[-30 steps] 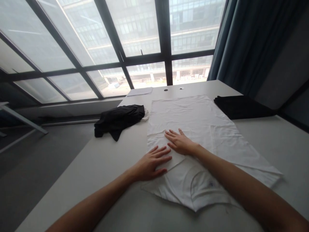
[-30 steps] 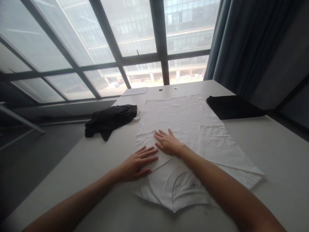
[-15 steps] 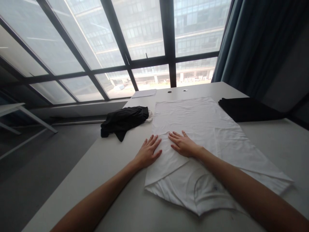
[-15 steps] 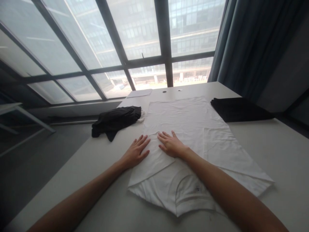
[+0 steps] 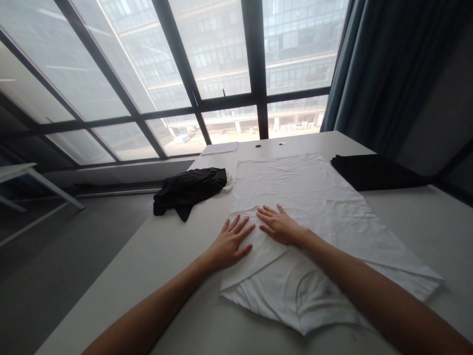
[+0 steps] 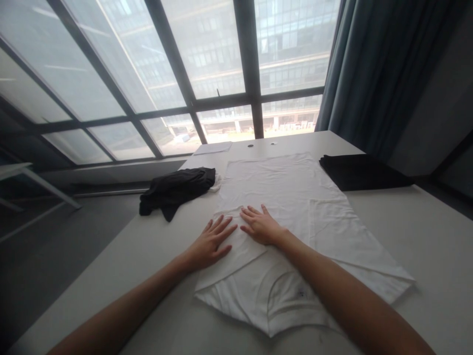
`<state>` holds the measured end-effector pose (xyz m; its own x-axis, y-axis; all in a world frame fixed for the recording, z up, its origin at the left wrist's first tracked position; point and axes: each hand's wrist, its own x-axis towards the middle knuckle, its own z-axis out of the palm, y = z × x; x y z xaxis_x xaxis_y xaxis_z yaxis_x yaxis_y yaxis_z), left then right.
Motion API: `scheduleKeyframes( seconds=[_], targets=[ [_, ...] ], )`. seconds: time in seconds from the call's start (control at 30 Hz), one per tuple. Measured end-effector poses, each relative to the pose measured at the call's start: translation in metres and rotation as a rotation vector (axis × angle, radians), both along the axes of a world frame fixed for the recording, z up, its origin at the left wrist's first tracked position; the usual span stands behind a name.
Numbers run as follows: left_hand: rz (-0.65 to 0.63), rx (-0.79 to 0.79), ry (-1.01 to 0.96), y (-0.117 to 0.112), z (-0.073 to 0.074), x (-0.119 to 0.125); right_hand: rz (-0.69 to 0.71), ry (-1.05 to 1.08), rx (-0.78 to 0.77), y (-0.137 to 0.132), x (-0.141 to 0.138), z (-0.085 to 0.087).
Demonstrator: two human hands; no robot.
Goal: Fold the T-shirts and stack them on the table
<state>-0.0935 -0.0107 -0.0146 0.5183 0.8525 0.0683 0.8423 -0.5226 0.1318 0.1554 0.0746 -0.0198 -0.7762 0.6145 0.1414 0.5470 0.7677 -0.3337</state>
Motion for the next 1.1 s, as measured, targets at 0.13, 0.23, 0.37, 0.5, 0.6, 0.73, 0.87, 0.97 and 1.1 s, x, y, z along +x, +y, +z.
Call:
scheduleKeyframes(
  seconds=[0.13,0.23,0.37,0.5,0.6,0.73,0.87,0.97,1.1],
  targets=[
    [0.016,0.01,-0.038,0.001,0.0,-0.001,0.004,0.021,0.003,0.001,0.0,-0.003],
    [0.097,0.055,-0.114,0.004,0.001,-0.002,0.007,0.014,-0.006,0.002,0.0,-0.004],
    [0.203,0.072,-0.128,0.01,-0.003,-0.006,0.006,0.006,-0.008,0.003,-0.001,-0.003],
    [0.205,0.033,-0.021,0.012,-0.009,-0.007,0.005,0.015,-0.009,0.002,-0.001,-0.003],
    [0.205,0.037,0.007,0.011,-0.009,-0.006,0.005,0.015,-0.015,0.001,-0.001,-0.002],
    [0.205,0.053,-0.02,0.01,-0.006,-0.005,0.003,0.015,-0.015,0.001,-0.001,-0.001],
    [0.176,0.076,-0.051,0.01,-0.006,-0.005,0.001,0.012,-0.016,0.001,-0.001,0.0],
    [0.16,0.029,-0.016,0.01,-0.008,-0.005,0.001,0.013,-0.018,0.002,-0.001,-0.001],
    [0.162,0.02,0.004,0.01,-0.008,-0.004,-0.001,0.013,-0.017,0.002,-0.001,-0.003]
  ],
)
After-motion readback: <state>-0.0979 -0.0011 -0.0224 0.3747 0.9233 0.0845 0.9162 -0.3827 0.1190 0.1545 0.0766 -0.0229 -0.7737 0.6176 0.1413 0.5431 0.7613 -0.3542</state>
